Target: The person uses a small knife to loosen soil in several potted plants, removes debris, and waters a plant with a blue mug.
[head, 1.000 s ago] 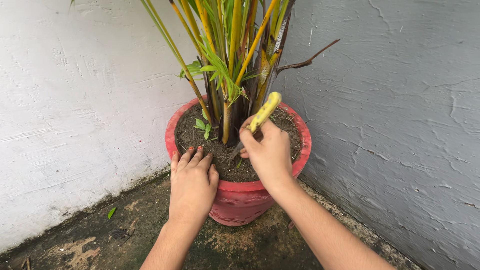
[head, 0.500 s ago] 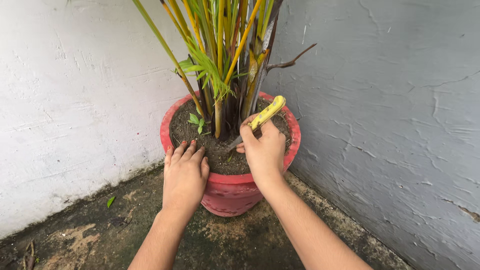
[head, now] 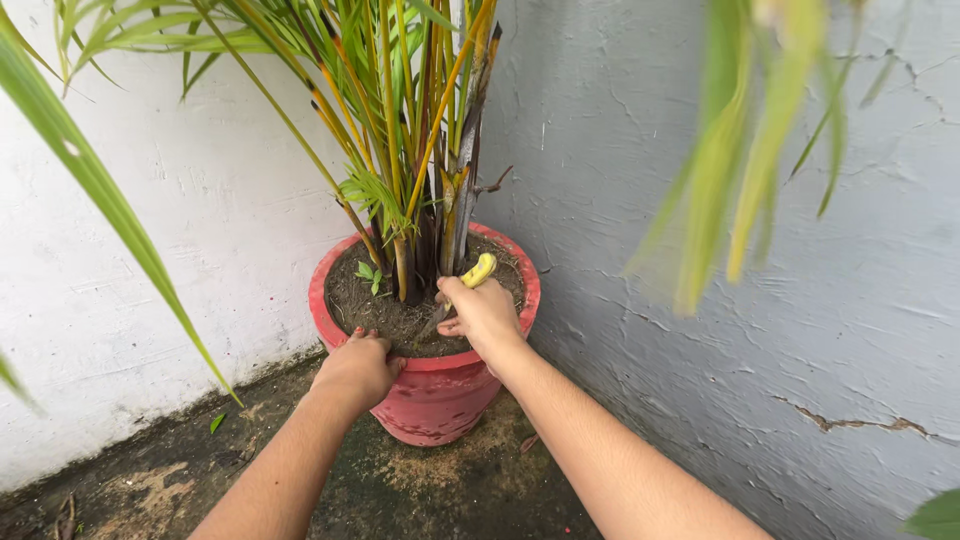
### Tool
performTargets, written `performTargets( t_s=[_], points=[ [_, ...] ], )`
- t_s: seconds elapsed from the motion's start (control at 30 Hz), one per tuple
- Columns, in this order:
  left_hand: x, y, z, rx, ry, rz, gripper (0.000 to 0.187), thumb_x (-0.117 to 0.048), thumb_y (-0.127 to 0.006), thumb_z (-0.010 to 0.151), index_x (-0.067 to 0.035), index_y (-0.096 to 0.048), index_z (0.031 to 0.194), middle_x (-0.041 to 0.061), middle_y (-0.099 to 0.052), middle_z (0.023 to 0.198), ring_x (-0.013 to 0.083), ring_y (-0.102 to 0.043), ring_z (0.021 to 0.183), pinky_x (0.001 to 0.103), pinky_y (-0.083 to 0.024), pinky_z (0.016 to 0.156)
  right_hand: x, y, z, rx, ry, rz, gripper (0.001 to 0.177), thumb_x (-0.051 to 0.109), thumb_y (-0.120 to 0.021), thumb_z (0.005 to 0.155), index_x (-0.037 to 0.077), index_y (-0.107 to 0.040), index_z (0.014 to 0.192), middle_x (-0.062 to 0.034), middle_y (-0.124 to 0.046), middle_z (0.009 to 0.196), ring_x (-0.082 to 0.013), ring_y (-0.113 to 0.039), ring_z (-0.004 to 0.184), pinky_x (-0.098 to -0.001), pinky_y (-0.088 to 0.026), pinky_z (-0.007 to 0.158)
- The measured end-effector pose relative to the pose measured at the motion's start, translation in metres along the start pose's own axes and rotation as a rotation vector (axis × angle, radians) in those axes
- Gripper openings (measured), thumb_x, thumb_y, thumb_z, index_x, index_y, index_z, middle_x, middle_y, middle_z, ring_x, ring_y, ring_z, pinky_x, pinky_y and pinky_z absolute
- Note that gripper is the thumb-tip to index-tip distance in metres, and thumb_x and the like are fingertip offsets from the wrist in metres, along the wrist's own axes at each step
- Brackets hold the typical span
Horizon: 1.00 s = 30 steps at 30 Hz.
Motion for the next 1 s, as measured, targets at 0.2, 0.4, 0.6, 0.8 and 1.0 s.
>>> performTargets(
  t_s=[0.2, 0.4, 0.6, 0.8, 1.0],
  points=[
    [-0.002, -0.013, -0.011, -0.03, -0.024, 0.085, 0.064, -0.04, -0.056, 0.1, -0.009, -0.038, 0.154, 0.014, -0.026, 0.167, 0.0273, -0.022, 0.156, 0.041, -0.025, 0.125, 0.021, 0.014, -0.011, -0.171, 0.108, -0.375, 0.039, 0.029, -0.058, 0.091, -0.003, -0.067, 0.071, -0.0156, -0.07, 0.062, -0.0213, -0.072, 0.055, -0.0373, -0.06, 0.061],
    [-0.013, -0.013, -0.022, -0.042, 0.03, 0.106, 0.064, -0.044, -0.048, 0.104, -0.011, -0.034, 0.156, 0.011, -0.025, 0.167, 0.0245, -0.022, 0.156, 0.041, -0.022, 0.127, 0.03, 0.002, -0.024, -0.353, 0.104, -0.487, 0.039, 0.029, -0.062, 0.091, -0.003, -0.07, 0.07, -0.0188, -0.07, 0.065, -0.0275, -0.07, 0.059, -0.0441, -0.057, 0.067],
    [-0.014, -0.007, -0.031, -0.11, -0.035, 0.156, 0.061, -0.044, -0.048, 0.104, -0.007, -0.042, 0.151, 0.013, -0.035, 0.163, 0.0251, -0.031, 0.153, 0.041, -0.027, 0.124, 0.018, -0.006, -0.023, -0.239, -0.007, -0.107, 0.034, 0.022, -0.061, 0.09, -0.008, -0.072, 0.08, -0.0154, -0.068, 0.066, -0.0244, -0.075, 0.057, -0.035, -0.064, 0.054],
    [-0.025, -0.007, -0.023, -0.126, -0.062, 0.099, 0.058, -0.042, -0.048, 0.104, -0.005, -0.046, 0.148, 0.013, -0.04, 0.16, 0.0266, -0.033, 0.152, 0.041, -0.029, 0.124, 0.019, -0.02, -0.014, -0.153, 0.013, -0.13, 0.031, 0.018, -0.061, 0.088, -0.011, -0.071, 0.083, -0.0143, -0.07, 0.067, -0.024, -0.074, 0.054, -0.0326, -0.061, 0.047],
    [-0.014, -0.009, -0.016, -0.202, -0.087, 0.005, 0.058, -0.04, -0.05, 0.102, -0.004, -0.046, 0.148, 0.014, -0.039, 0.16, 0.0259, -0.032, 0.151, 0.041, -0.03, 0.122, 0.009, -0.016, 0.0, -0.178, 0.041, -0.087, 0.031, 0.017, -0.061, 0.089, -0.012, -0.071, 0.084, -0.0149, -0.07, 0.07, -0.0223, -0.073, 0.055, -0.0321, -0.062, 0.049]
  ],
)
Point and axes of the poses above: each hand's wrist, its own z-axis towards the middle knuckle, its own y-axis out of the back of the hand, x = y × z, the point moved 5 cm from there along z, towards the middle knuckle
